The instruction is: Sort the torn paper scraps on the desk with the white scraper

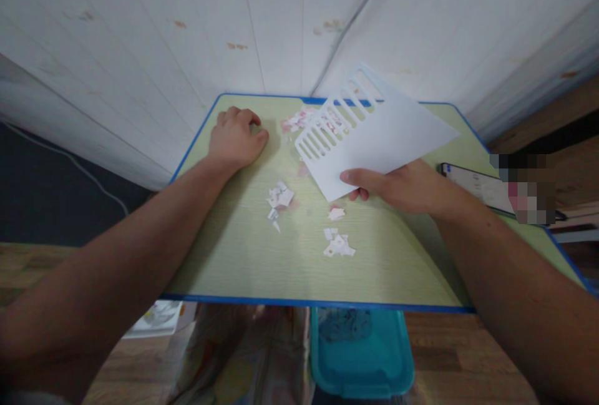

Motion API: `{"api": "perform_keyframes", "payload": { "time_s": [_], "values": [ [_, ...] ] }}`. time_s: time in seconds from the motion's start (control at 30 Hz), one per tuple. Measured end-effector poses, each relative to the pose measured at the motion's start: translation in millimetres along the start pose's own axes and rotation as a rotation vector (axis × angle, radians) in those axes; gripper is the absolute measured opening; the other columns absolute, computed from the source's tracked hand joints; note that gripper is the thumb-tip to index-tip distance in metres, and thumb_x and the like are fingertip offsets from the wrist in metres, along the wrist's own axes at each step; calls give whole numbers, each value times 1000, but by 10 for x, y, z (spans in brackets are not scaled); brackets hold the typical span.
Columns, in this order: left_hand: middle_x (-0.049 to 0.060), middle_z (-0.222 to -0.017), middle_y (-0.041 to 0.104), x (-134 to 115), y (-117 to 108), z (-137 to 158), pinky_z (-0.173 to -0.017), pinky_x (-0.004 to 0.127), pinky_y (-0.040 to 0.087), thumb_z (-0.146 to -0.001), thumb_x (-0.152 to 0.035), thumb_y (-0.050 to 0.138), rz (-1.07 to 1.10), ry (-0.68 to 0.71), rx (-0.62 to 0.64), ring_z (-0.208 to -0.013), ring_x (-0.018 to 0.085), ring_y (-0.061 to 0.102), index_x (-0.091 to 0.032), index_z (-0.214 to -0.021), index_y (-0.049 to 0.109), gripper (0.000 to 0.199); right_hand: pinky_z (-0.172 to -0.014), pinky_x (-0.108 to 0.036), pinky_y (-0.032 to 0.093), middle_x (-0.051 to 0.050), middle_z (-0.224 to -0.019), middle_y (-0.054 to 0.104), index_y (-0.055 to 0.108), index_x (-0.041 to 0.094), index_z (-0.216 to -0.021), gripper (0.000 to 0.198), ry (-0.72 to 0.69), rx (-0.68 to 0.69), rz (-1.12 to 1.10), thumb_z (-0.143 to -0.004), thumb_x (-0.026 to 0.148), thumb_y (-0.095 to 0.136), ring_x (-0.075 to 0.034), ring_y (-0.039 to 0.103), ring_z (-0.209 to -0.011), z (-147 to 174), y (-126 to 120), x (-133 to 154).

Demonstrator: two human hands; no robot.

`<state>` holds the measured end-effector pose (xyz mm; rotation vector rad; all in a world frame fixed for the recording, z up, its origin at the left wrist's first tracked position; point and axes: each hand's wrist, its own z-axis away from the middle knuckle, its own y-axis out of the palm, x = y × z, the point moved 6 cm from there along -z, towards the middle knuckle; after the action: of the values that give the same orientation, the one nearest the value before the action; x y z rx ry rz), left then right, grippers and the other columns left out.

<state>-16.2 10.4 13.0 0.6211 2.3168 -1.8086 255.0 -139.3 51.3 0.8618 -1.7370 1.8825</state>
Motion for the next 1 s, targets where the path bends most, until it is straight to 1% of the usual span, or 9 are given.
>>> {"api": "perform_keyframes", "payload": {
  "time_s": [0.17,0.3,0.37,0.43,0.6,0.7,0.83,0.93,1.0],
  "values": [
    [15,-148,70,-10,-13,5,-129,63,47,-98,-34,62,7,0,-1,-151,43,54,-27,-133,74,38,-80,-44,65,-7,-66,75,71,26,-59,45,-13,-6,-43,-84,63,79,-27,70,-65,36,-67,23],
    [15,-149,70,-15,-23,14,-129,63,48,-97,-35,63,18,-6,9,-149,43,56,-30,-133,75,39,-80,-44,64,-8,-70,78,74,25,-63,42,58,84,-98,-86,58,87,-29,73,-70,100,-68,69],
    [15,-148,71,-16,-27,15,-129,64,48,-96,-36,65,23,-4,0,-149,43,55,-31,-135,75,41,-79,-43,64,-7,-71,79,75,25,-64,37,46,138,-140,-84,53,90,-30,74,-72,120,-45,121],
    [14,-147,71,-15,-27,14,-129,64,48,-96,-36,65,22,-1,-9,-149,43,55,-31,-136,75,42,-76,-43,63,-7,-71,79,76,25,-64,36,38,154,-158,-83,52,90,-29,74,-70,123,-36,144],
    [15,-148,70,-14,-19,14,-128,61,48,-99,-35,63,-2,-5,1,-150,42,55,-29,-134,74,38,-75,-43,62,-8,-73,80,75,24,-65,41,92,140,-122,-86,57,88,-30,74,-70,102,-18,72],
    [14,-148,70,-19,-24,17,-128,61,48,-99,-35,62,-4,-5,2,-150,42,55,-29,-134,74,37,-74,-41,61,-7,-71,79,74,24,-66,40,53,133,-117,-89,55,85,-27,72,-68,90,11,49],
    [16,-148,70,-23,-28,19,-129,63,47,-97,-34,62,4,-4,-1,-150,43,56,-29,-134,75,39,-82,-41,60,-6,-68,76,73,23,-64,48,-4,9,-45,-91,61,81,-24,69,-67,80,-25,20],
    [17,-150,70,-19,-25,19,-129,64,46,-97,-34,61,12,-9,3,-151,44,55,-28,-133,76,39,-86,-44,60,-7,-70,77,73,23,-62,50,-9,6,-30,-89,66,81,-26,70,-69,88,-34,20],
    [16,-151,69,-15,-22,18,-129,64,46,-97,-35,62,17,-9,5,-152,44,54,-28,-133,75,39,-94,-48,61,-8,-70,78,73,24,-62,51,-10,-11,-36,-86,67,83,-29,72,-72,94,-66,39]
  ]
}}
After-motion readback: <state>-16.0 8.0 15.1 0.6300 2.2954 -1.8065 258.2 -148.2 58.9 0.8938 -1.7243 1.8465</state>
